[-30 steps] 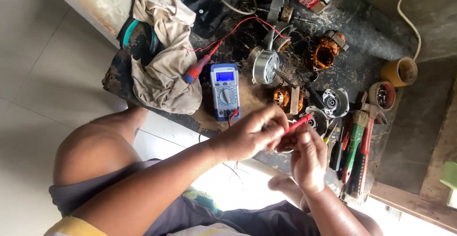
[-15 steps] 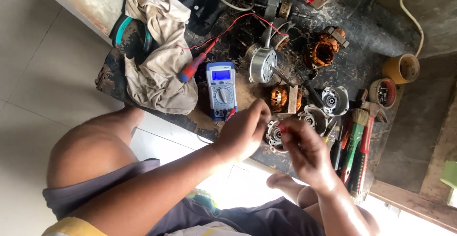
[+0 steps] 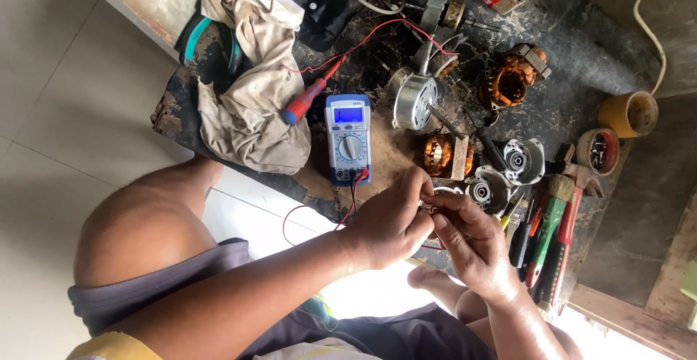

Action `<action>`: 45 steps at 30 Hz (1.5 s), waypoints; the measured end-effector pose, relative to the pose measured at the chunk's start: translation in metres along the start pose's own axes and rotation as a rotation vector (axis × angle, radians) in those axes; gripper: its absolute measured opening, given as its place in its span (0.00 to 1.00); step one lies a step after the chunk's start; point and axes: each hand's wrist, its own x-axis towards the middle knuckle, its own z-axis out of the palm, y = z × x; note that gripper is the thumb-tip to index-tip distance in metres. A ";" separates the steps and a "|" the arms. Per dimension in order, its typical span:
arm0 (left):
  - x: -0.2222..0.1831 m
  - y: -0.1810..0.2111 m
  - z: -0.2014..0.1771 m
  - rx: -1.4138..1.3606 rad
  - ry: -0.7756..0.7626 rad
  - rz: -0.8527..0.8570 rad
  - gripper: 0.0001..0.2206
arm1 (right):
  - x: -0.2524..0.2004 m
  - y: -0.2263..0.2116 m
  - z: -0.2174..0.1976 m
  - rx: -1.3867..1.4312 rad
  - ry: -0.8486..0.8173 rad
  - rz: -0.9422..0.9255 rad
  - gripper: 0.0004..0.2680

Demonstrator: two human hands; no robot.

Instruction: Diagnosing and repairing a disassembled fan motor using a multimeter and hand tools on a low workbench.

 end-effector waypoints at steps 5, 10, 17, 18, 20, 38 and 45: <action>-0.001 -0.003 0.001 0.084 -0.028 0.016 0.14 | -0.001 0.005 -0.001 0.044 -0.013 0.043 0.07; -0.002 -0.004 -0.001 0.111 -0.040 0.040 0.15 | 0.000 0.004 -0.001 0.075 -0.018 0.055 0.07; -0.003 0.005 -0.006 -0.046 -0.031 0.041 0.14 | -0.003 0.011 -0.002 0.124 -0.014 0.058 0.06; -0.002 0.005 -0.007 -0.078 -0.025 0.043 0.14 | -0.002 0.010 -0.002 0.116 0.003 0.058 0.06; -0.002 0.004 -0.007 -0.111 -0.017 0.044 0.14 | -0.002 0.010 -0.002 0.107 0.019 0.058 0.05; -0.003 0.002 -0.009 -0.110 0.047 0.031 0.07 | -0.001 0.006 -0.002 0.197 -0.015 0.059 0.09; -0.002 0.001 -0.009 0.002 0.007 0.004 0.10 | 0.000 0.006 -0.001 0.161 0.000 0.075 0.10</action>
